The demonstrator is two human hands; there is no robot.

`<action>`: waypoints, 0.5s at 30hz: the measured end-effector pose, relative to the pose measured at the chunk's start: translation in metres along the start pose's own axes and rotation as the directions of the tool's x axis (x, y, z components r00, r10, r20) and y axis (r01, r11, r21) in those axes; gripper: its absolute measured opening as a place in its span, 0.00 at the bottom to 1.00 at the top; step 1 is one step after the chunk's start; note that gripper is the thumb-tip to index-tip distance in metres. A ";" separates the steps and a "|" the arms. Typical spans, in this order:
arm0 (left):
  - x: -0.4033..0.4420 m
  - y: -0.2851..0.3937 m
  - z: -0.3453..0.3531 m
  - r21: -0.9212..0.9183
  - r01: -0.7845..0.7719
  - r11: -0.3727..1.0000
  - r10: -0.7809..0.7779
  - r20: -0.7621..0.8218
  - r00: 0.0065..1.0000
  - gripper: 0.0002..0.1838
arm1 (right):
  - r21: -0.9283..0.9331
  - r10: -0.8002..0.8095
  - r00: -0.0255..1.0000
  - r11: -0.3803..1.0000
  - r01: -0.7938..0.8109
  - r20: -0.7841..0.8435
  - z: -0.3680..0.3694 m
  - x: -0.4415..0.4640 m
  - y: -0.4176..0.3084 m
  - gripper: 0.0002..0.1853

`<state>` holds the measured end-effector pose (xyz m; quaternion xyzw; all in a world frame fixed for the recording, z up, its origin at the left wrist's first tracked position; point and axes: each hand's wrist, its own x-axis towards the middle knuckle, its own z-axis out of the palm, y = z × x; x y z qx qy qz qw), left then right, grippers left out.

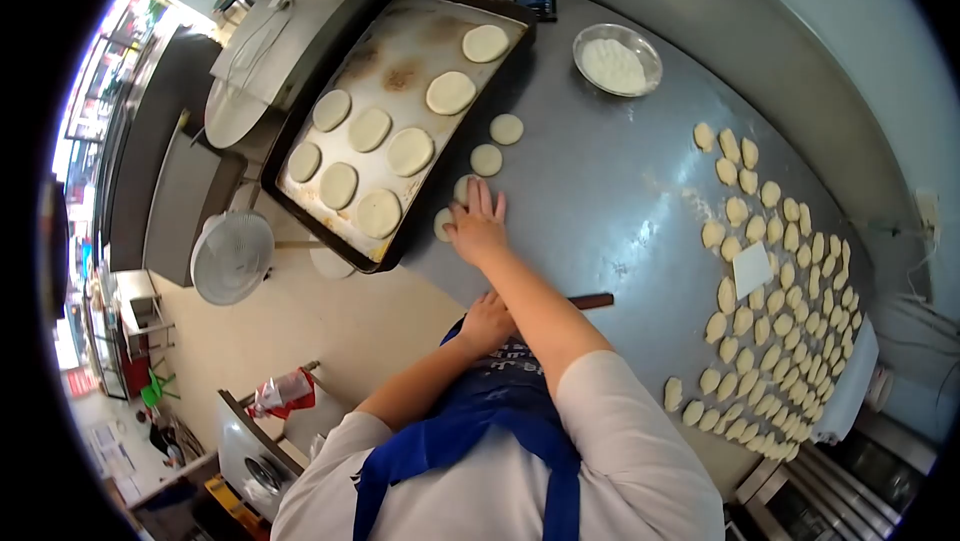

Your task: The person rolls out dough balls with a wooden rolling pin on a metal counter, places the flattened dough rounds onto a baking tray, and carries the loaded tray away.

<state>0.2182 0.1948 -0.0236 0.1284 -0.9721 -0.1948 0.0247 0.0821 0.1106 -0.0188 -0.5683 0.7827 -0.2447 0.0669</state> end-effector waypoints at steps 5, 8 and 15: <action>-0.014 -0.010 -0.001 -0.040 0.090 0.995 -0.093 -0.061 0.994 0.16 | 0.209 -0.065 0.986 0.973 0.097 -0.155 0.010 -0.026 -0.002 0.15; -0.015 -0.023 0.015 0.036 0.024 0.999 -0.022 -0.045 0.999 0.17 | 0.376 -0.102 0.989 0.917 0.137 -0.110 0.006 -0.051 0.013 0.15; 0.035 -0.033 -0.013 -0.013 0.135 0.991 -0.136 -0.062 0.989 0.22 | 0.460 0.446 0.853 0.718 -0.522 0.272 -0.122 -0.161 0.068 0.10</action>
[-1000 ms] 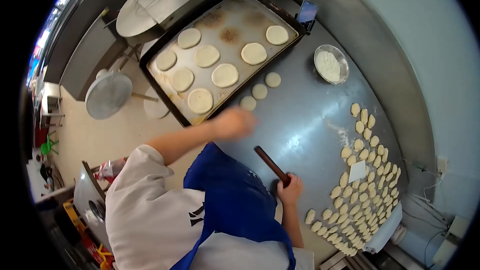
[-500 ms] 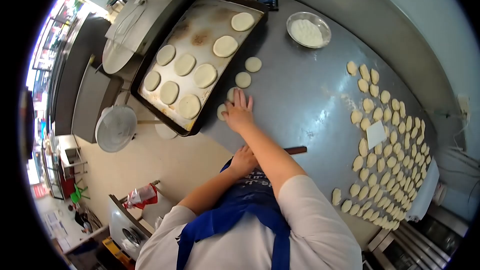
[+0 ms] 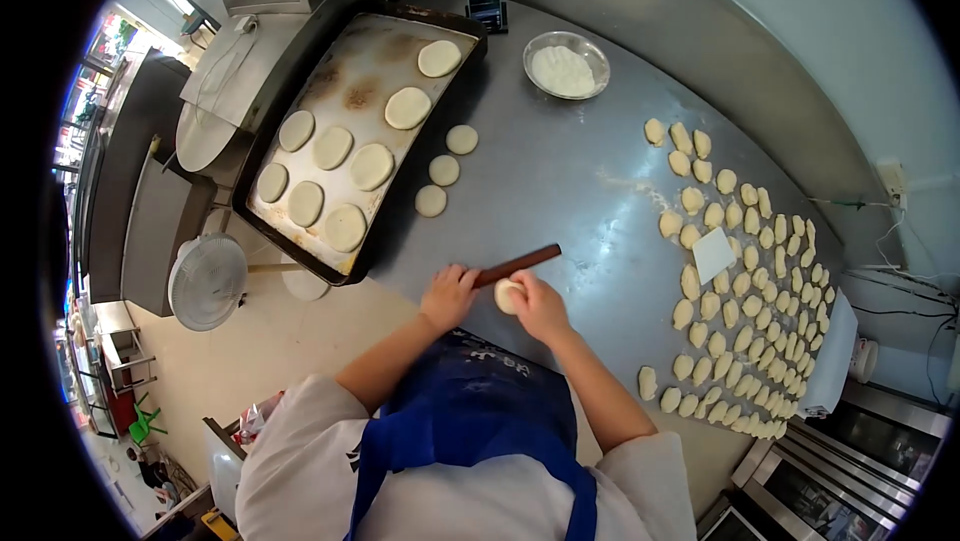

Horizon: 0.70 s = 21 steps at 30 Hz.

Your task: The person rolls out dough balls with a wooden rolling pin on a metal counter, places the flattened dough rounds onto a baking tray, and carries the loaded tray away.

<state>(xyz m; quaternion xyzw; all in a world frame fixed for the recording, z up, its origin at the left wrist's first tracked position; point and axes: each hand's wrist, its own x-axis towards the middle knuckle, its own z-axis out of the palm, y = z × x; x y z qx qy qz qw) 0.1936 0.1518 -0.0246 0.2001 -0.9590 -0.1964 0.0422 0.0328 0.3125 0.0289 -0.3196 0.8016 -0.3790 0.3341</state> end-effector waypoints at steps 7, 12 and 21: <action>0.051 -0.001 -0.002 -0.018 -0.053 0.998 0.053 0.022 0.998 0.23 | -0.563 -0.461 0.844 0.789 0.248 -0.274 0.022 0.008 0.065 0.09; 0.054 0.002 0.005 0.007 -0.038 0.999 0.038 -0.003 0.999 0.25 | -0.514 -0.286 0.943 0.843 0.161 -0.173 0.017 0.009 0.049 0.14; 0.035 0.000 0.001 -0.019 0.077 0.997 -0.077 -0.021 0.997 0.26 | -0.580 -0.223 0.953 0.812 0.066 -0.204 0.025 0.034 0.041 0.44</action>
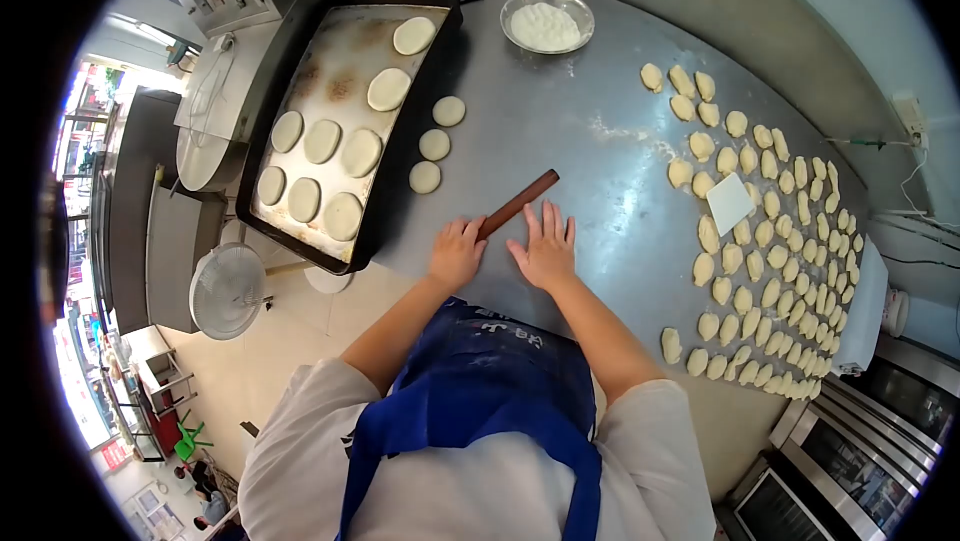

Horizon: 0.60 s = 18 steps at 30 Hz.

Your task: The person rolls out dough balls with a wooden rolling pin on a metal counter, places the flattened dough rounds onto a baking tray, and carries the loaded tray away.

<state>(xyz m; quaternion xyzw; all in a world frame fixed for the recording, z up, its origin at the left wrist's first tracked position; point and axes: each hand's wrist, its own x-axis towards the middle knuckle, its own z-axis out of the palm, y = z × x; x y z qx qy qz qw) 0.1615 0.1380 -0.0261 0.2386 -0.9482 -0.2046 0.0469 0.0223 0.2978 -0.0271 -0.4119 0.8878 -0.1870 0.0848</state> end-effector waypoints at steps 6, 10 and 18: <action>-0.014 0.007 -0.005 -0.040 0.120 0.992 -0.119 0.014 0.993 0.27 | 0.019 -0.024 0.998 1.000 0.025 -0.054 0.000 0.013 0.005 0.41; 0.000 0.023 -0.004 -0.233 0.036 0.972 -0.016 0.087 0.996 0.28 | 0.084 -0.153 0.943 0.979 0.185 -0.296 -0.001 0.002 0.015 0.34; 0.008 0.054 0.005 0.085 -0.344 0.935 0.319 0.220 0.922 0.37 | -0.080 0.201 0.970 0.974 -0.213 -0.137 -0.016 -0.079 0.052 0.17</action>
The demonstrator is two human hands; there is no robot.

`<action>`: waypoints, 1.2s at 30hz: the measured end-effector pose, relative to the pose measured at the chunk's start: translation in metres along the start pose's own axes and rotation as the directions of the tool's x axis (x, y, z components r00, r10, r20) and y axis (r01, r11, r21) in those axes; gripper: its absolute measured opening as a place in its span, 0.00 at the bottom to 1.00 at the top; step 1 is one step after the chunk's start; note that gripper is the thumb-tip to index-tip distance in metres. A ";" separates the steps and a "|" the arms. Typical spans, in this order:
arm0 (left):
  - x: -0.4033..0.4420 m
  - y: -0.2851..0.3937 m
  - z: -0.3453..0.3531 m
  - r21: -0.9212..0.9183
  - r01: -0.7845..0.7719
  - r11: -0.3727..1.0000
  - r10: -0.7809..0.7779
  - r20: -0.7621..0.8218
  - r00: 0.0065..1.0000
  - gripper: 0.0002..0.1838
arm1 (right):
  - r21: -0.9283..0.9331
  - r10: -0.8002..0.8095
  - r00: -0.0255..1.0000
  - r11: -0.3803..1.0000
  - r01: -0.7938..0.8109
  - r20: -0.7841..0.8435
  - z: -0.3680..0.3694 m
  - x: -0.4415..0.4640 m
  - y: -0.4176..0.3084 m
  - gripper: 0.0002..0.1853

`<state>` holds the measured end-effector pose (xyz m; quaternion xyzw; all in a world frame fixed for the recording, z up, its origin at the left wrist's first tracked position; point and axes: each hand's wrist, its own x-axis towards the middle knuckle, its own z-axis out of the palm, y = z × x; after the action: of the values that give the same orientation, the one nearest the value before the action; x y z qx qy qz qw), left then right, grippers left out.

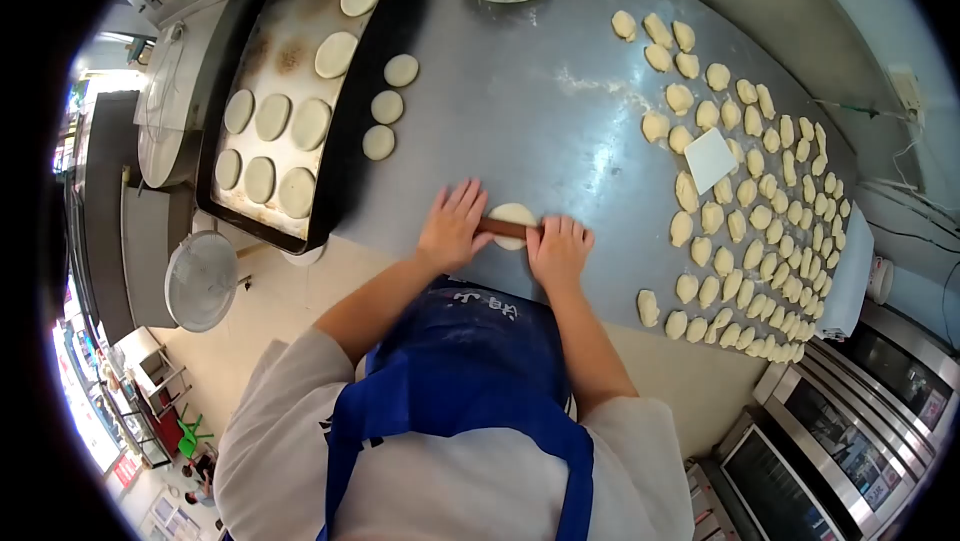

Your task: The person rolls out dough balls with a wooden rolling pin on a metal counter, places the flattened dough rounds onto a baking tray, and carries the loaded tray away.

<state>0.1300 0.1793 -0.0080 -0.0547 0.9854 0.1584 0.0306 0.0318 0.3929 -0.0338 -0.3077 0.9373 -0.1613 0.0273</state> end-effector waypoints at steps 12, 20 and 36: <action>-0.044 -0.014 0.019 -0.055 -0.154 0.986 0.157 0.040 0.987 0.45 | 0.027 -0.270 0.962 0.962 0.271 -0.041 -0.014 -0.051 0.001 0.29; 0.090 -0.023 0.005 -0.051 -0.003 0.999 -0.012 -0.299 0.954 0.24 | -0.002 -0.094 0.981 0.995 0.095 -0.167 0.002 0.113 0.002 0.28; 0.027 0.053 -0.004 -0.747 0.422 -0.514 -0.084 0.534 0.842 0.18 | 0.158 -0.055 0.998 0.986 0.057 -0.014 -0.032 -0.077 0.022 0.14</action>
<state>0.0970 0.2254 0.0103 -0.2942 0.3266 0.8913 0.1114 0.0767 0.4637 -0.0144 -0.3301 0.9127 -0.2373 0.0425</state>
